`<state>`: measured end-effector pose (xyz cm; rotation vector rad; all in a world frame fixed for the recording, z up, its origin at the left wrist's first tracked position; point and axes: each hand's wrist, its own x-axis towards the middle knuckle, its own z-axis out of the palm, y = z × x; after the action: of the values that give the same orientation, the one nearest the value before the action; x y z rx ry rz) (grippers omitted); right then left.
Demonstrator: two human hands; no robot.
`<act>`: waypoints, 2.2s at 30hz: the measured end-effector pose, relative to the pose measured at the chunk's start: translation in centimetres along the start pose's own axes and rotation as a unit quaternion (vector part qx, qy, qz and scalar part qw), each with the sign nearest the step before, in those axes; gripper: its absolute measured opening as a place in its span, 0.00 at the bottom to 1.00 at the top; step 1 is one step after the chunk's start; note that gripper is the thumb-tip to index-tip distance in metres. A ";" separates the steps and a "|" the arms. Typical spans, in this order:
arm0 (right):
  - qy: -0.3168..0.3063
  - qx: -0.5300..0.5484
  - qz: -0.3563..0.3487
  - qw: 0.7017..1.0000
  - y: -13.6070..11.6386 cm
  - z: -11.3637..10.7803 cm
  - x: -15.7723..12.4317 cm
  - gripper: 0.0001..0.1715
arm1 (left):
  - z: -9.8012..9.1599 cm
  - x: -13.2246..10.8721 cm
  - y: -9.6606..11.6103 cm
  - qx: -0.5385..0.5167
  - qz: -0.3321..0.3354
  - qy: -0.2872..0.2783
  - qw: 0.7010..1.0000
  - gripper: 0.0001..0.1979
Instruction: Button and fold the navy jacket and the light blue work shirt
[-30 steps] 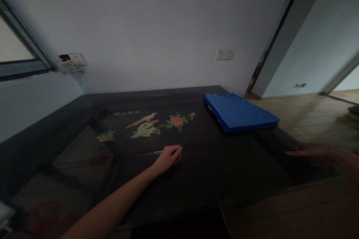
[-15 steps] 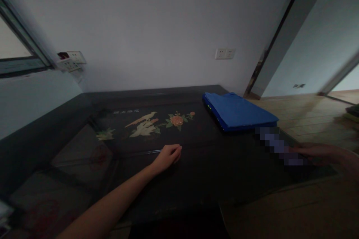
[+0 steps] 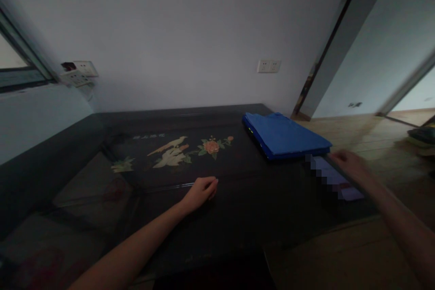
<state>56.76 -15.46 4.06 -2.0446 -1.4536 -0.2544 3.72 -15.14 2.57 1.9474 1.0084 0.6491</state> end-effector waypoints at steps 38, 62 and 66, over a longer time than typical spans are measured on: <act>-0.081 -0.116 0.009 0.990 -18.5 10.2 0.8 0.18 | -0.2 -0.1 0.1 0.025 0.017 -0.004 1.000 0.23; 0.058 0.053 -0.031 0.996 -18.1 9.7 2.1 0.21 | -0.2 0.0 -0.1 0.025 0.013 -0.003 1.000 0.24; 0.048 0.069 -0.031 0.996 -18.6 9.6 1.9 0.20 | -0.2 -0.1 0.0 0.020 0.010 -0.005 1.000 0.24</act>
<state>38.85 -4.56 4.14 -1.8533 -1.4371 -0.2663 3.56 -15.11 2.69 1.9972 1.0035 0.6336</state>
